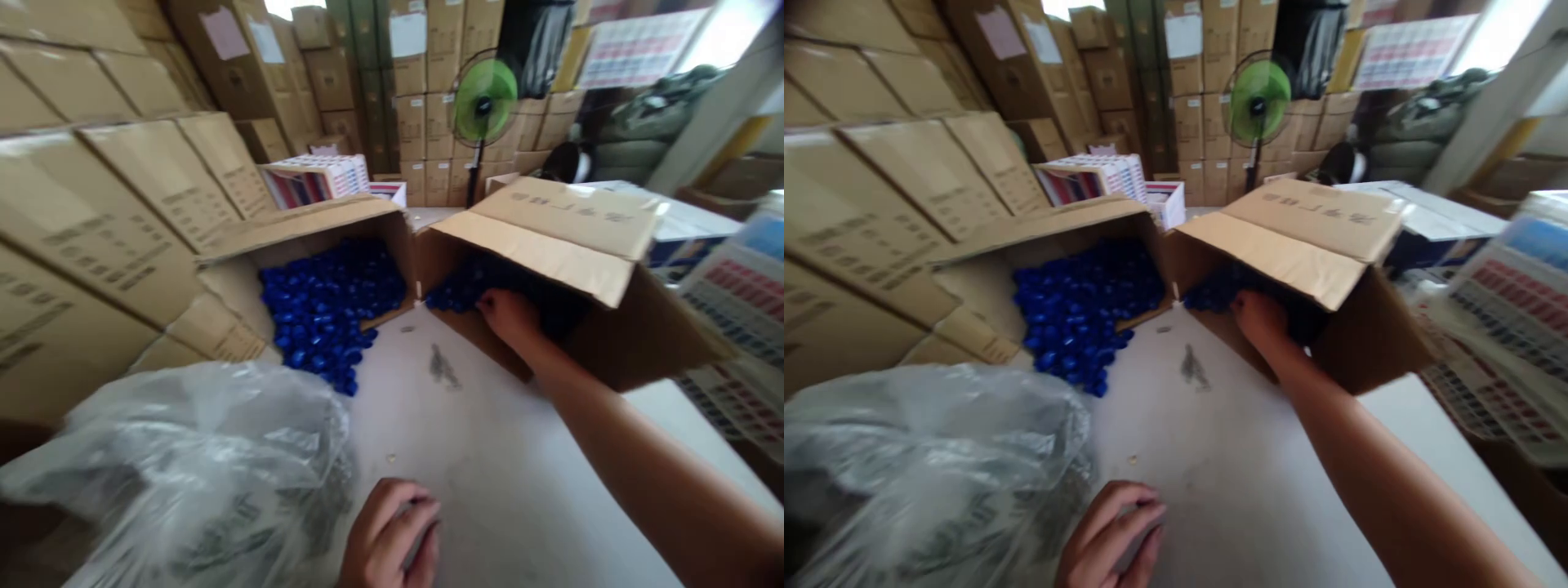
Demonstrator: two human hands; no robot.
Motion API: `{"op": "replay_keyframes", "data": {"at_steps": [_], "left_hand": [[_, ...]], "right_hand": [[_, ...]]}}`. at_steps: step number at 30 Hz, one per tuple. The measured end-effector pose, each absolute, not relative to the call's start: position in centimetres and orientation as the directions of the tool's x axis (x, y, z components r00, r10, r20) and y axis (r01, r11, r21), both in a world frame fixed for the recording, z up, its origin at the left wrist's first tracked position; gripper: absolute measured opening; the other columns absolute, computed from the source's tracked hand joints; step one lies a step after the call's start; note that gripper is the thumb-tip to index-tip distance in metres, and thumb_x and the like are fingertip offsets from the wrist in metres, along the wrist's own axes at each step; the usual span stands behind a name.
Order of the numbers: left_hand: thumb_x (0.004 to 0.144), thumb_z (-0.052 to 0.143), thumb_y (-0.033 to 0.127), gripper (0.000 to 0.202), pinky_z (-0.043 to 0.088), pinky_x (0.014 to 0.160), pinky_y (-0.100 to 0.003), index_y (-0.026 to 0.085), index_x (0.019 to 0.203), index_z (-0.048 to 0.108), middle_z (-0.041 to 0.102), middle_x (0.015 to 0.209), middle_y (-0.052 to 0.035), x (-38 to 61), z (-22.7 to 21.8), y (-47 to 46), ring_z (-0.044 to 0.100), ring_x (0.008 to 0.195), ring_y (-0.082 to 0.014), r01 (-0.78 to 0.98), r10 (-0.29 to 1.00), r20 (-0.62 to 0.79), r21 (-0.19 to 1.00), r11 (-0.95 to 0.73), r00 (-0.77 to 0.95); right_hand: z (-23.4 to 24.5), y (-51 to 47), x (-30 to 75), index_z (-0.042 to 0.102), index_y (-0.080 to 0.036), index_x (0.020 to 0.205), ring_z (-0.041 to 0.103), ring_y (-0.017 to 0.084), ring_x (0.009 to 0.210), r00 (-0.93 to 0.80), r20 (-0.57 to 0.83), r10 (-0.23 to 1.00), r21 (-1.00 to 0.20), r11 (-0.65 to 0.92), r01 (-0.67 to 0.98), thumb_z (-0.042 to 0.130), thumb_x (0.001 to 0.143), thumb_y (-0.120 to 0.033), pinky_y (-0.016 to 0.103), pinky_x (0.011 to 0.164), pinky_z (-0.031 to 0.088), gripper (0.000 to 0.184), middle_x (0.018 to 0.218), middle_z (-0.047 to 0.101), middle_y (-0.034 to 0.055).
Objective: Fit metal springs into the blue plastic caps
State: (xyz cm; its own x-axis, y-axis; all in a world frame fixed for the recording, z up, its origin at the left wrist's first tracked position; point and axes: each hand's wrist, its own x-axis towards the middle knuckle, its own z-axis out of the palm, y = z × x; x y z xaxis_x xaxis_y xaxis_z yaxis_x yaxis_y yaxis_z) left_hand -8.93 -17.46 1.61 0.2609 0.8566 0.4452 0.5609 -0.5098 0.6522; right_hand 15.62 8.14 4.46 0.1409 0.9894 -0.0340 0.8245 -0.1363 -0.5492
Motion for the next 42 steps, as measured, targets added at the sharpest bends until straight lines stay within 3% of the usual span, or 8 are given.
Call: {"op": "replay_keyframes", "data": {"at_steps": [4,7,10,16,19,29,38,42], "left_hand": [[0.082,0.063,0.028,0.023,0.055,0.083,-0.025,0.02,0.102,0.069,0.066,0.101,-0.0093,-6.9,2.8,-15.1,0.065,0.092,-0.0159,0.077,0.998,-0.004,0.997,0.009,-0.064],[0.081,0.066,0.034,0.039,0.053,0.089,-0.027,0.021,0.117,0.063,0.063,0.12,-0.0097,-6.0,3.0,-13.3,0.065,0.099,-0.0165,-0.388,0.941,-0.296,0.896,0.214,-0.164],[0.075,0.072,0.029,0.042,0.053,0.091,-0.027,0.02,0.116,0.064,0.066,0.117,-0.0081,-6.3,2.5,-12.1,0.065,0.103,-0.0163,-0.626,0.914,-0.361,0.76,0.174,-0.183],[0.067,0.08,0.024,0.04,0.055,0.078,-0.02,0.015,0.104,0.068,0.07,0.101,-0.0068,-8.1,1.3,-12.4,0.067,0.086,-0.0125,-0.63,0.878,-0.402,0.76,0.16,-0.262],[0.069,0.078,0.027,0.032,0.055,0.073,-0.017,0.012,0.096,0.069,0.069,0.092,-0.0058,-8.2,1.4,-13.1,0.067,0.079,-0.0111,-0.655,0.876,-0.423,0.734,0.18,-0.233],[0.068,0.078,0.017,0.035,0.054,0.066,-0.014,0.013,0.101,0.068,0.069,0.103,-0.0089,-8.0,2.3,-15.7,0.066,0.073,-0.008,-0.761,0.812,-0.58,0.552,0.343,-0.055],[0.065,0.082,0.024,0.027,0.057,0.067,-0.015,0.013,0.087,0.071,0.071,0.094,-0.0072,-8.6,2.1,-14.5,0.068,0.076,-0.0104,-0.82,0.832,-0.555,0.49,0.295,-0.032],[0.064,0.083,0.02,0.039,0.055,0.06,-0.014,0.017,0.101,0.069,0.071,0.086,-0.0054,-7.8,2.2,-13.0,0.066,0.068,-0.0083,-0.787,0.859,-0.511,0.515,0.339,0.035]], "right_hand": [[4.5,2.1,12.8,0.066,-0.014,0.103,0.048,0.001,0.066,-0.074,0.035,0.997,-0.635,0.079,0.769,0.055,0.087,-0.042,0.009,0.062,0.03,0.033,0.082,0.059,0.0032],[5.0,-3.7,9.6,0.065,-0.014,0.1,0.042,-0.001,0.059,-0.386,0.001,0.922,-0.791,0.237,0.564,0.049,0.09,-0.045,0.007,0.056,0.027,0.036,0.07,0.054,0.0012],[5.7,-6.8,7.2,0.066,-0.016,0.099,0.044,-0.003,0.063,-0.549,0.003,0.836,-0.841,0.299,0.45,0.048,0.091,-0.035,0.006,0.059,0.029,0.027,0.076,0.057,0.0002],[5.4,-4.9,7.7,0.063,-0.018,0.112,0.039,-0.004,0.062,-0.692,-0.084,0.717,-0.885,0.265,0.382,0.048,0.093,-0.043,0.006,0.06,0.029,0.035,0.074,0.053,-0.0005],[4.5,-2.4,6.9,0.057,-0.016,0.117,0.036,-0.003,0.061,-0.603,-0.105,0.791,-0.865,0.226,0.447,0.043,0.094,-0.044,0.007,0.058,0.027,0.039,0.075,0.051,-0.0001],[2.1,3.8,-2.6,0.053,-0.031,0.127,0.052,0.013,0.104,-0.586,-0.091,0.805,-0.333,0.53,0.78,0.05,0.091,-0.037,0.021,0.093,0.04,0.037,0.116,0.052,0.0033],[3.0,0.2,2.2,0.059,-0.028,0.112,0.052,0.01,0.096,-0.536,-0.115,0.836,-0.365,0.466,0.806,0.05,0.09,-0.045,0.017,0.082,0.036,0.029,0.108,0.056,0.0006],[2.5,-3.8,9.1,0.063,-0.024,0.106,0.047,0.004,0.082,-0.461,-0.16,0.873,-0.456,0.349,0.819,0.053,0.088,-0.043,0.013,0.071,0.027,0.028,0.096,0.057,0.0014]]}}
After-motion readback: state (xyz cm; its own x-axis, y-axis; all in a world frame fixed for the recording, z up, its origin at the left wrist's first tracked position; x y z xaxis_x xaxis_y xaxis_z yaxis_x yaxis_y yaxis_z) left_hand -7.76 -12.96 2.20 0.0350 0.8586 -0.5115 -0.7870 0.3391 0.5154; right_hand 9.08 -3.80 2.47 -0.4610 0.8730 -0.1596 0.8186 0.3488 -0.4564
